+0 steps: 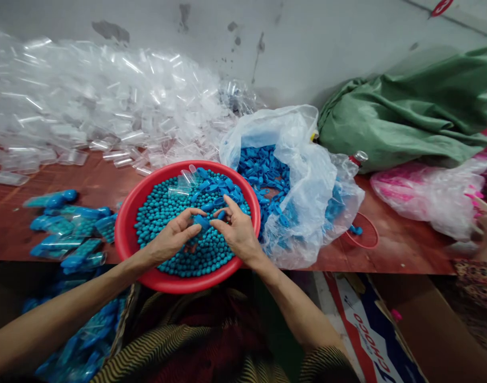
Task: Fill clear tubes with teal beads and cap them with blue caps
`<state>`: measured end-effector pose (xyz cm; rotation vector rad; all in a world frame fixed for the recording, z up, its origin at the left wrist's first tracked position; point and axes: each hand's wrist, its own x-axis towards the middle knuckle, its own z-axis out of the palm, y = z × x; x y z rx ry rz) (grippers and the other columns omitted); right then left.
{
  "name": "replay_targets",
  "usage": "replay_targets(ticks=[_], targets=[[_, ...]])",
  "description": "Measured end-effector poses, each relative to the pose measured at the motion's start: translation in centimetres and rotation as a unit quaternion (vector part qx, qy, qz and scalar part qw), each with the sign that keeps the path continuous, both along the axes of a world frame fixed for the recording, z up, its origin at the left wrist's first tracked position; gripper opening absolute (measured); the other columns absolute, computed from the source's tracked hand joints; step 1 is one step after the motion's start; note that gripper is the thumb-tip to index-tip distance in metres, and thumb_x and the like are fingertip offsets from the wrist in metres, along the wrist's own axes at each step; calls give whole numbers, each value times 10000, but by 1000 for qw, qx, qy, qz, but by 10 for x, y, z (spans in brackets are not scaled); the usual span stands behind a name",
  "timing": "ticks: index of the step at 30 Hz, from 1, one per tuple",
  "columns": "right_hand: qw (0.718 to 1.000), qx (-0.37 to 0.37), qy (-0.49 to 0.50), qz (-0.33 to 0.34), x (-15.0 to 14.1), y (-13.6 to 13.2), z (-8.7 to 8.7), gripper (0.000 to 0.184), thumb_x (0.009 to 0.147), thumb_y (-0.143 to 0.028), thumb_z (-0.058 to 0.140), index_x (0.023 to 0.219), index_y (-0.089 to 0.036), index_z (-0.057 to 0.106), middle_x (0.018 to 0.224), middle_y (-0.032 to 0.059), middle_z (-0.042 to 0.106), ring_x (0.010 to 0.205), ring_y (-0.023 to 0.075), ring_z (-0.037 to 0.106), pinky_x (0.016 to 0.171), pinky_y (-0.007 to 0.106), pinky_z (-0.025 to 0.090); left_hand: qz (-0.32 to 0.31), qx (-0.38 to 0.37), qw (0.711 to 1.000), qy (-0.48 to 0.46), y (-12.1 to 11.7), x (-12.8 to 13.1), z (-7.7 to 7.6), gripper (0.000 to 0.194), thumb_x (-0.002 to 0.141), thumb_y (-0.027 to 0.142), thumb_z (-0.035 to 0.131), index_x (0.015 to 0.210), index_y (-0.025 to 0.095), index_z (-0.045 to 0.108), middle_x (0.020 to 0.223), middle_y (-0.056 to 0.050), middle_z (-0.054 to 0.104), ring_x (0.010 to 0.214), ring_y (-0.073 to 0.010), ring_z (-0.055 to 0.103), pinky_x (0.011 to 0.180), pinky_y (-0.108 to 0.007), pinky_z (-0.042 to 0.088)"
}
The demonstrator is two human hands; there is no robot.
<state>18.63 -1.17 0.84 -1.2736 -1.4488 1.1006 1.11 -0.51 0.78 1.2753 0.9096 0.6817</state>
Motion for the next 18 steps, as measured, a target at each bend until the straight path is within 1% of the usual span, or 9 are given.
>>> replay_targets(ticks=[2,4,5,7,9,11,14,16,18], targets=[[995,62,-74,6,-4,-2,1,512,806,-234,567,1302,-176,457,976,59,641,794,146,611,754,322,528,13,8,1000,-4,-2,2,0,385,831,362,520,1170,212,416,604,86,393,403,-47,421,373,-170,358],[981,107,-150,53,-7,-5,5,418,866,-230,490,1280,-166,491,1116,106,622,997,190,598,897,371,482,24,9,1000,-11,-5,4,0,451,826,350,535,1234,222,390,629,80,387,419,-43,383,391,-177,360],[972,121,-183,84,-8,-7,7,428,878,-249,481,1294,-150,476,1187,132,591,1090,212,564,941,387,457,30,8,999,-14,-6,5,0,473,824,346,540,1252,222,382,642,74,398,431,-45,375,403,-182,359],[951,145,-241,132,-12,-12,8,618,841,-323,557,1377,-96,349,1309,199,485,1218,266,473,973,414,436,47,12,999,-17,-7,8,-1,475,825,339,538,1257,213,388,650,63,416,455,-53,367,429,-191,346],[929,170,-298,138,-17,-17,6,905,744,-390,671,1432,-57,187,1363,257,386,1263,324,409,964,448,440,64,18,998,-25,-7,10,-2,453,828,330,532,1245,205,409,653,56,429,496,-67,377,479,-202,352],[911,189,-349,111,-22,-22,2,1030,703,-407,705,1449,-60,85,1337,274,383,1218,352,445,891,462,485,63,28,997,-34,-7,11,-3,451,822,321,534,1241,198,421,689,44,459,568,-87,414,561,-218,382],[891,197,-405,59,-27,-27,-2,979,738,-409,657,1454,-93,67,1206,239,485,955,309,600,641,381,551,45,39,997,-40,-8,11,-1,445,801,304,552,1215,184,440,778,24,503,683,-108,456,676,-238,402],[878,208,-429,47,-27,-28,-1,941,741,-426,631,1446,-85,110,1127,220,525,791,267,621,517,328,522,35,35,998,-45,-9,12,2,401,794,307,559,1161,182,458,780,26,506,672,-100,443,667,-229,395],[866,235,-439,50,-26,-28,0,924,730,-444,615,1433,-64,151,1066,205,549,731,249,609,474,306,498,40,25,997,-59,-12,14,5,346,789,325,564,1091,187,469,717,43,479,607,-86,405,609,-215,372]])
